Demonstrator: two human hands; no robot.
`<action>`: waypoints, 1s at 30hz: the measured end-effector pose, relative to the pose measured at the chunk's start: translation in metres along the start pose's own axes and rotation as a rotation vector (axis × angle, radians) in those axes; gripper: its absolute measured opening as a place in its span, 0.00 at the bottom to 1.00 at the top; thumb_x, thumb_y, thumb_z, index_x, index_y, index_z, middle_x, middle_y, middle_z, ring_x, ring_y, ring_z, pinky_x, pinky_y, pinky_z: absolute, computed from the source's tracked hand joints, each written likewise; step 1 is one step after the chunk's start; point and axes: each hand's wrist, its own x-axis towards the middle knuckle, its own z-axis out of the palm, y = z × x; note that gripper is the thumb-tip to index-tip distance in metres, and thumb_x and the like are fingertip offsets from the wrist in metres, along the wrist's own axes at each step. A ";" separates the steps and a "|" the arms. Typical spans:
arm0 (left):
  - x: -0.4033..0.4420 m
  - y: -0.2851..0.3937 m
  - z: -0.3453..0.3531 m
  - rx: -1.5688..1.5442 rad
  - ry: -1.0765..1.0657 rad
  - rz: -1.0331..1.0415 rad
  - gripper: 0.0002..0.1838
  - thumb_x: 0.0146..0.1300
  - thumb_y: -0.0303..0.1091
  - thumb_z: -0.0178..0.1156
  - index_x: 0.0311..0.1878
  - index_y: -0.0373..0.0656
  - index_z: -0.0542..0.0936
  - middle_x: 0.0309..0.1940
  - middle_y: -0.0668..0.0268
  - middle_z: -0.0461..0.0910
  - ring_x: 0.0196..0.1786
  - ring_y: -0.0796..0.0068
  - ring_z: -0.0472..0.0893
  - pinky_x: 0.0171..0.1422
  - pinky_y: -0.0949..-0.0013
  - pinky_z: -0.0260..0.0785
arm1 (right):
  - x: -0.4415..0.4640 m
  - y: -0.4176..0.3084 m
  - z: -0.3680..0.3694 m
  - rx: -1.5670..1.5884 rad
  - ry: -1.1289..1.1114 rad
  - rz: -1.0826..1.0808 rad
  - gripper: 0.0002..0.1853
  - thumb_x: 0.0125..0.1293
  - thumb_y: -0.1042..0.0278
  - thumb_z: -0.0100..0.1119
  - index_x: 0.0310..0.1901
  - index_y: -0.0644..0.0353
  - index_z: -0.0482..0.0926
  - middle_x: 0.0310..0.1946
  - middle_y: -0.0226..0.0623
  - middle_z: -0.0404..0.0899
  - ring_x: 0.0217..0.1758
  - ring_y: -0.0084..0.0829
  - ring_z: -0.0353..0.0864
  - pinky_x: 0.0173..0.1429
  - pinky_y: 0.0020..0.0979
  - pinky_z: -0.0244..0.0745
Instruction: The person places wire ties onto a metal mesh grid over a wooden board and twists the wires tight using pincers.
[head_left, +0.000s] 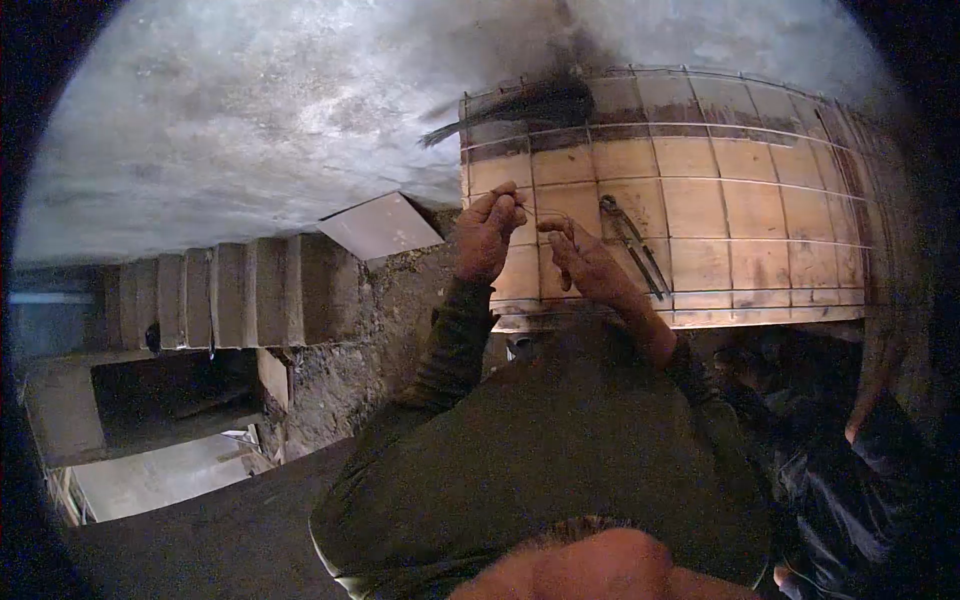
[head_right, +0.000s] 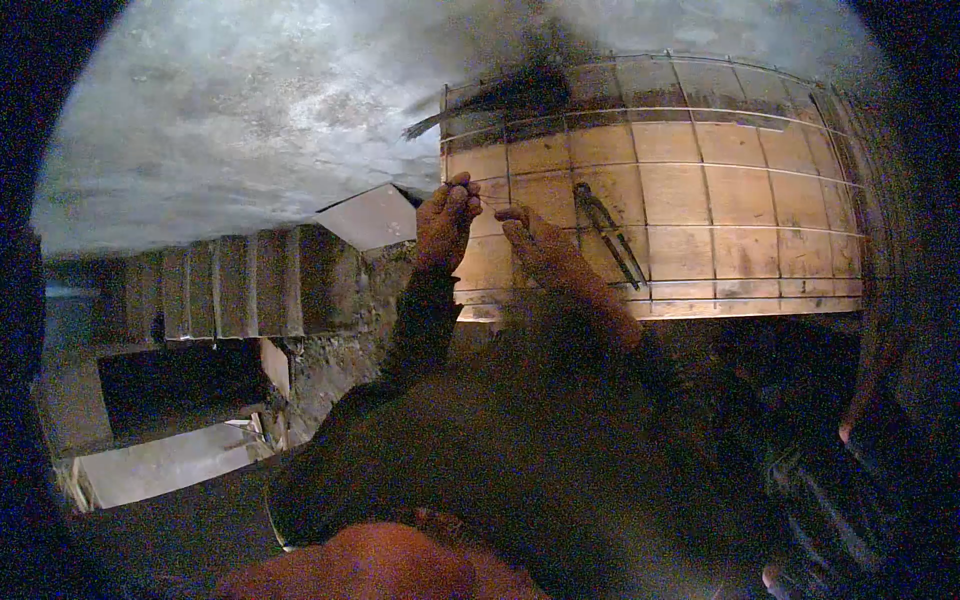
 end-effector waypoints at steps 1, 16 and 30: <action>-0.002 -0.001 0.000 0.000 0.006 0.000 0.20 0.69 0.35 0.55 0.57 0.30 0.71 0.43 0.61 0.79 0.39 0.78 0.78 0.45 0.74 0.75 | 0.000 0.001 0.001 0.046 -0.028 -0.004 0.20 0.73 0.51 0.42 0.56 0.56 0.71 0.36 0.43 0.81 0.37 0.38 0.81 0.43 0.41 0.74; -0.015 -0.003 0.003 0.003 0.200 0.002 0.11 0.69 0.39 0.52 0.38 0.39 0.72 0.25 0.66 0.71 0.28 0.77 0.72 0.32 0.73 0.67 | -0.004 -0.003 0.002 -0.223 -0.004 0.015 0.21 0.71 0.53 0.46 0.57 0.58 0.69 0.34 0.47 0.79 0.31 0.37 0.80 0.42 0.39 0.74; 0.002 -0.011 -0.027 0.256 -0.232 0.032 0.10 0.70 0.36 0.52 0.46 0.40 0.74 0.38 0.65 0.76 0.37 0.74 0.76 0.45 0.70 0.71 | -0.013 0.000 -0.016 -0.086 0.115 -0.054 0.16 0.70 0.57 0.50 0.48 0.60 0.78 0.39 0.46 0.81 0.43 0.44 0.80 0.48 0.41 0.74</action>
